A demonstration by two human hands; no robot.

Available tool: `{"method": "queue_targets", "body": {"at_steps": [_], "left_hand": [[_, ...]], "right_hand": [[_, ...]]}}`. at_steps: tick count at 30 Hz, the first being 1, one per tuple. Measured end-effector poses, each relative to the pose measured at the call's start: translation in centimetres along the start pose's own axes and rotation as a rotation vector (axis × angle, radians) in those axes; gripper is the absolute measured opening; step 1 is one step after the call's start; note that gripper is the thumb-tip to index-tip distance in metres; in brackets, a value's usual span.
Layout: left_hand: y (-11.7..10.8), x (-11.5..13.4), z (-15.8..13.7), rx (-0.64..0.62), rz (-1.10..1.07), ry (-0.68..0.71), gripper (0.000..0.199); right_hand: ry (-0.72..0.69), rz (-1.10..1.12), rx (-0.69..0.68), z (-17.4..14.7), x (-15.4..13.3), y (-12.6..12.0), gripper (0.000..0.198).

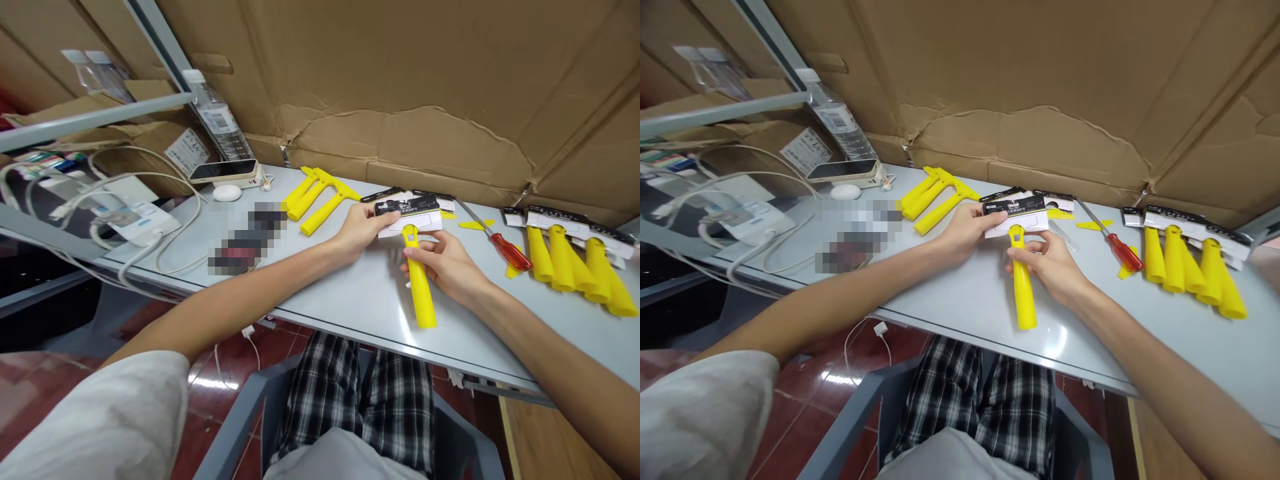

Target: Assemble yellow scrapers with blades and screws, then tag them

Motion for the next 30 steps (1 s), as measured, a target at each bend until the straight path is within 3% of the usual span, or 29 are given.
{"method": "queue_targets", "body": {"at_steps": [6,10,13,19,25,30], "left_hand": [[-1.6,0.2,1.4,-0.104,0.136,-0.164,0.019],[-2.8,1.8,1.7,-0.122,0.417,-0.116,0.041],[-3.3,2.7,1.7,-0.214,0.704,-0.029,0.051],[-3.2,2.8,1.5,-0.363,1.043,0.019,0.029],[-3.0,1.6,1.6,-0.376,1.153,0.031,0.027],[-2.6,0.5,1.5,-0.332,1.219,0.157,0.017]], "right_hand": [[-0.033,-0.246,0.104,0.4,0.3,-1.3,0.079],[-0.126,-0.514,0.184,0.1,0.0,-1.6,0.068],[-0.154,-0.763,0.134,-0.4,-0.4,-0.9,0.051],[-0.142,-1.024,0.023,-0.7,0.0,0.7,0.042],[-0.21,-1.173,-0.004,-0.6,0.4,1.0,0.039],[-0.195,-1.185,-0.005,-0.3,0.4,0.8,0.048]]}}
Point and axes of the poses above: each hand's wrist, its own z-axis towards the middle knuckle, its own y-axis out of the palm, x = y × z, the point moved 3 cm from there along z, towards the middle knuckle, and after that the axes turned 12 degrees about -x, right-handed, at the moved point
